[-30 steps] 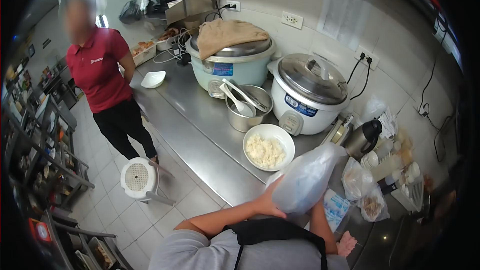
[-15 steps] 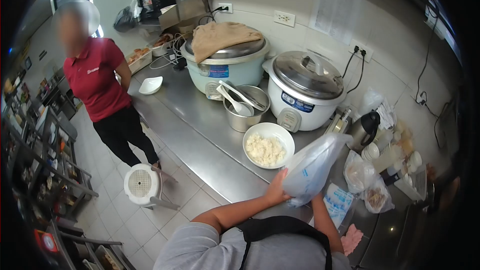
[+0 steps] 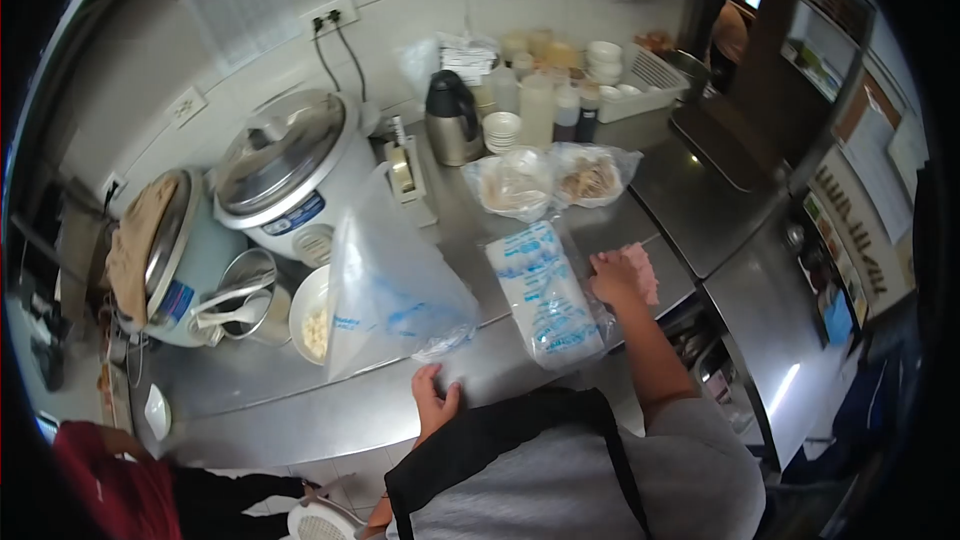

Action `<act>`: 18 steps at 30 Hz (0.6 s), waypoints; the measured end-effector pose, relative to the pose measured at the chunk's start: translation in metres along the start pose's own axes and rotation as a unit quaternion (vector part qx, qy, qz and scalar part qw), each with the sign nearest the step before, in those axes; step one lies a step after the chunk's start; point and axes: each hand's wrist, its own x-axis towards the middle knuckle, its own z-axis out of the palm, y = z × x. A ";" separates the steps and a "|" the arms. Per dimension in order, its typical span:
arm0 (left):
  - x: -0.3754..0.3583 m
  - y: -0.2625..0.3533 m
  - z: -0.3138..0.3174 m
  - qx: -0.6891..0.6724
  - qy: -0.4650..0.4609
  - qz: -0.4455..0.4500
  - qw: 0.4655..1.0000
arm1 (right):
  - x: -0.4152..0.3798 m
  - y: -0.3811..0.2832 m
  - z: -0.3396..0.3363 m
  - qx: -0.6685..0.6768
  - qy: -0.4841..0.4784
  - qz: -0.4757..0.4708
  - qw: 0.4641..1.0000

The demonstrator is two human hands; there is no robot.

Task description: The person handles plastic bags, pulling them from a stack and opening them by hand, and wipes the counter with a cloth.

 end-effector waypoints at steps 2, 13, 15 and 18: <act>0.001 0.003 0.012 -0.062 -0.091 -0.022 0.994 | -0.015 0.012 0.024 0.038 0.104 -0.027 0.993; 0.046 0.081 0.082 0.001 -0.251 0.200 0.947 | -0.029 0.066 0.024 0.130 0.137 0.031 0.982; 0.046 0.095 0.087 0.052 -0.258 0.196 0.945 | -0.042 0.055 0.002 0.127 0.136 0.023 0.982; 0.059 0.090 0.102 0.087 -0.263 0.198 0.940 | -0.055 0.032 -0.018 0.180 0.119 -0.093 0.972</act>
